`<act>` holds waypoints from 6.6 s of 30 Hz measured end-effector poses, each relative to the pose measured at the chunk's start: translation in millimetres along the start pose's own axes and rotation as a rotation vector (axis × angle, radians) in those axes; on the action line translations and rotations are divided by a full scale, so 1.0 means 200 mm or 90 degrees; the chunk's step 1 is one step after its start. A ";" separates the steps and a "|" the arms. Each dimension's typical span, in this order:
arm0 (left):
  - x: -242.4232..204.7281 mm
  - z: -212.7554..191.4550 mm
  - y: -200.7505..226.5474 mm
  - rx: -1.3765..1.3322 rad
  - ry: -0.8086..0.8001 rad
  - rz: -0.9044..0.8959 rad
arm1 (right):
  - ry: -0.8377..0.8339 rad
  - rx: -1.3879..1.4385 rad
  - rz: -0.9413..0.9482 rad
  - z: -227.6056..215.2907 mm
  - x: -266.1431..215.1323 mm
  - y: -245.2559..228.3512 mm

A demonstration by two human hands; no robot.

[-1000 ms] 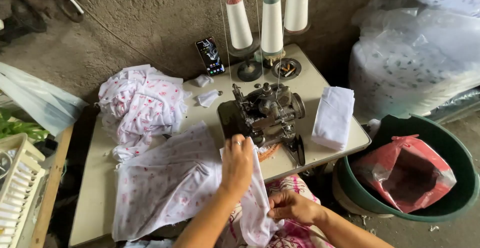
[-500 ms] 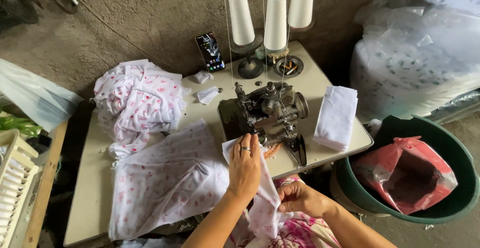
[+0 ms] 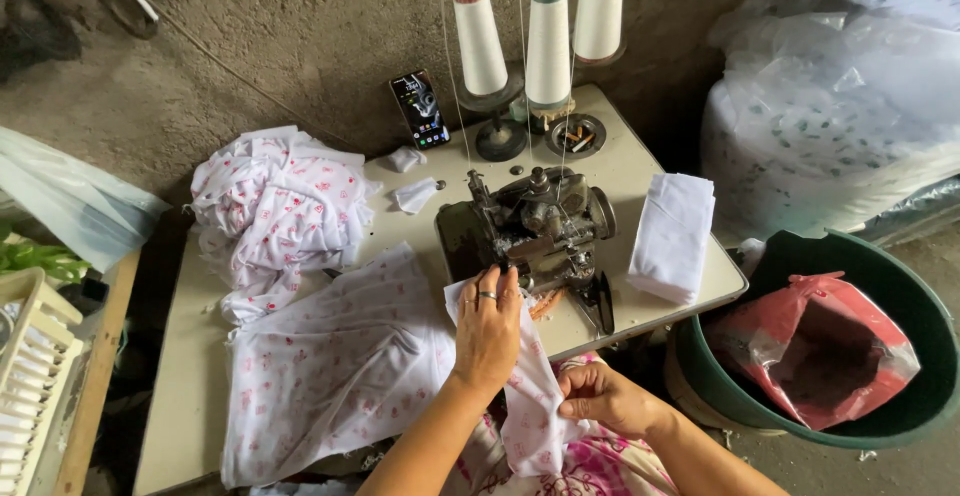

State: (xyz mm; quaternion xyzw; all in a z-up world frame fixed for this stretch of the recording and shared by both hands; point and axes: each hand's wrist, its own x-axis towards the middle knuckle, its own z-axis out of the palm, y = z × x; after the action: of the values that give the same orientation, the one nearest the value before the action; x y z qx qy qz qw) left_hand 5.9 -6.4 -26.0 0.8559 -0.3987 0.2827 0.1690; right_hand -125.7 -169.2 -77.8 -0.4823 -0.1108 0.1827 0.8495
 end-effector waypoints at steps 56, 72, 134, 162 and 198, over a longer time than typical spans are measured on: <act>0.23 -0.17 -0.23 -0.414 -0.193 -0.287 | 0.258 -0.143 -0.080 0.01 0.31 -0.17; -0.46 0.05 0.17 -0.550 0.063 -0.587 | 0.426 -0.290 0.151 0.03 0.08 0.06; -0.37 -0.62 0.55 -0.393 0.112 -0.067 | 0.354 -0.257 -0.083 0.40 -0.30 -0.17; -0.24 -0.13 -0.09 -0.919 0.114 -0.945 | 0.157 0.019 0.036 -0.10 -0.14 -0.02; -0.16 -0.24 0.20 -0.803 0.224 -0.683 | 0.072 -0.094 -0.083 -0.46 -0.30 -0.24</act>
State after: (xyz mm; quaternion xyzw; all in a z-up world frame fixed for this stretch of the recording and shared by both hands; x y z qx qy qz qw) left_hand -59.9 12.2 -5.5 0.6182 0.0106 0.0177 0.7857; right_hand -136.4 -289.0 -84.4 -0.5451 -0.1069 0.0913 0.8265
